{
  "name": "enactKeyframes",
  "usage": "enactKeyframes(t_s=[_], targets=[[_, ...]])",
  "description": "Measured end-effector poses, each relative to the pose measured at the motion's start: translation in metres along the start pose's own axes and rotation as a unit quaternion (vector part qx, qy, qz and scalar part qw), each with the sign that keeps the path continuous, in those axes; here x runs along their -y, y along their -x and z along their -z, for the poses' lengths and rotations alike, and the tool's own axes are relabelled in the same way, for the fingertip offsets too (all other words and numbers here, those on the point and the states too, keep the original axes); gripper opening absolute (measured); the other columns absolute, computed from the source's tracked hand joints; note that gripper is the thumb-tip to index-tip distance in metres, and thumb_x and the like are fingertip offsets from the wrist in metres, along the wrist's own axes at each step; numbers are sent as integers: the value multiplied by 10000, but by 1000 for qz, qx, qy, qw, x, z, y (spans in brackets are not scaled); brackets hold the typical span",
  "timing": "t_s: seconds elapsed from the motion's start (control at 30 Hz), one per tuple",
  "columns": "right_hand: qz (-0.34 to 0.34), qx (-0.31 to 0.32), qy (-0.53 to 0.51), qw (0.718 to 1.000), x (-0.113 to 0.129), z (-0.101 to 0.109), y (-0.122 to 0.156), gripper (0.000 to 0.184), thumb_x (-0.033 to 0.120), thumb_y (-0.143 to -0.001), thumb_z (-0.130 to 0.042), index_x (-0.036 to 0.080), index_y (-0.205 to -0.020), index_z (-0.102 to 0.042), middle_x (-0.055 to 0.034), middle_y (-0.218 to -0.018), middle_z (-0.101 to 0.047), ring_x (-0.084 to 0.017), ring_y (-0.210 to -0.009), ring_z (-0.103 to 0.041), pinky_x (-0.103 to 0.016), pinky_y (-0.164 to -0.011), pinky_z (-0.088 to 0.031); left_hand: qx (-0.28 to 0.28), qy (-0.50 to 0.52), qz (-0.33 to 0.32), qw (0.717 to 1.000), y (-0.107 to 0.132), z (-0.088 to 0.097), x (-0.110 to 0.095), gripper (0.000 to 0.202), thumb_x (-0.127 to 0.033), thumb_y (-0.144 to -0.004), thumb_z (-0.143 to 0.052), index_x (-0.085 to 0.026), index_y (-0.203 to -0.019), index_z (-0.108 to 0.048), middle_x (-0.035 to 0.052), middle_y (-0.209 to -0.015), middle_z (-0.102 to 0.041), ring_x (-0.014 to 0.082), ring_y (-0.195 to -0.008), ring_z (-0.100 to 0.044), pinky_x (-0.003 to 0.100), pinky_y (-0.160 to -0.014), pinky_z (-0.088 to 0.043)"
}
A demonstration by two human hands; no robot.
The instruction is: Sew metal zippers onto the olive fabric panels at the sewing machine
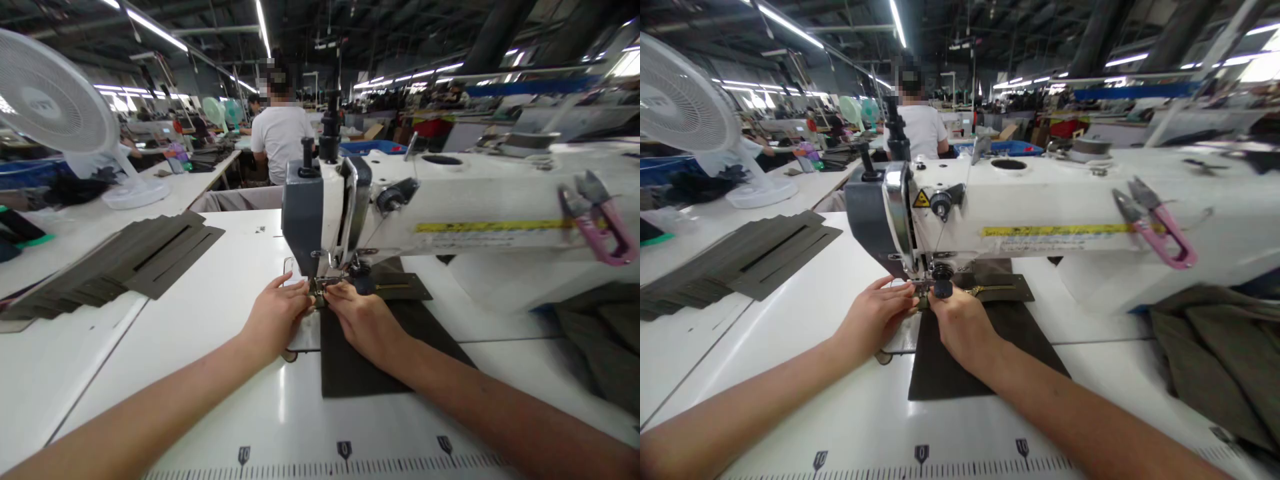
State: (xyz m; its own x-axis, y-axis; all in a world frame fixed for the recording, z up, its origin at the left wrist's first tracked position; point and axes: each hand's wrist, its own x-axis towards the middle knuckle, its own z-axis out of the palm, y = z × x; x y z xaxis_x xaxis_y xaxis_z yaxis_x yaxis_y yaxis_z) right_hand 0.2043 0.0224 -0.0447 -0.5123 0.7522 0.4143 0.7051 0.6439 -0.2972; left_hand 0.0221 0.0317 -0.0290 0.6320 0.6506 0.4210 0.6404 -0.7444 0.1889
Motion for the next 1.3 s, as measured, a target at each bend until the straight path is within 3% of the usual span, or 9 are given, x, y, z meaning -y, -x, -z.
enactKeyframes(t_s=[0.5,1.13,1.3], targets=[[-12,18,19,1000,-1,2,-4,254,35,-823,-400,124,-947,-603,-99,-989,-628,-194,-990,-556,-293,-867,-443,-19,-19,-23,999,-2,-4,7,119,-125,-815,-520,-174,-824,-628,50,-920,-697,196,-939,-631,414,-962,-376],[-8,-40,-35,999,-4,-3,-5,229,71,-832,-417,155,-870,-627,-82,-948,-651,-180,-942,-582,-283,-869,-434,-22,-10,-9,1000,-1,-2,6,163,-129,-842,-462,-177,-829,-617,58,-930,-688,188,-938,-627,416,-976,-373],[-33,-48,-35,998,-7,-4,-6,165,97,-806,-506,166,-860,-645,-64,-950,-664,-178,-897,-607,-277,-843,-448,-30,-10,-5,999,0,-2,6,154,-116,-831,-473,-176,-799,-612,60,-933,-688,194,-938,-627,413,-962,-391]])
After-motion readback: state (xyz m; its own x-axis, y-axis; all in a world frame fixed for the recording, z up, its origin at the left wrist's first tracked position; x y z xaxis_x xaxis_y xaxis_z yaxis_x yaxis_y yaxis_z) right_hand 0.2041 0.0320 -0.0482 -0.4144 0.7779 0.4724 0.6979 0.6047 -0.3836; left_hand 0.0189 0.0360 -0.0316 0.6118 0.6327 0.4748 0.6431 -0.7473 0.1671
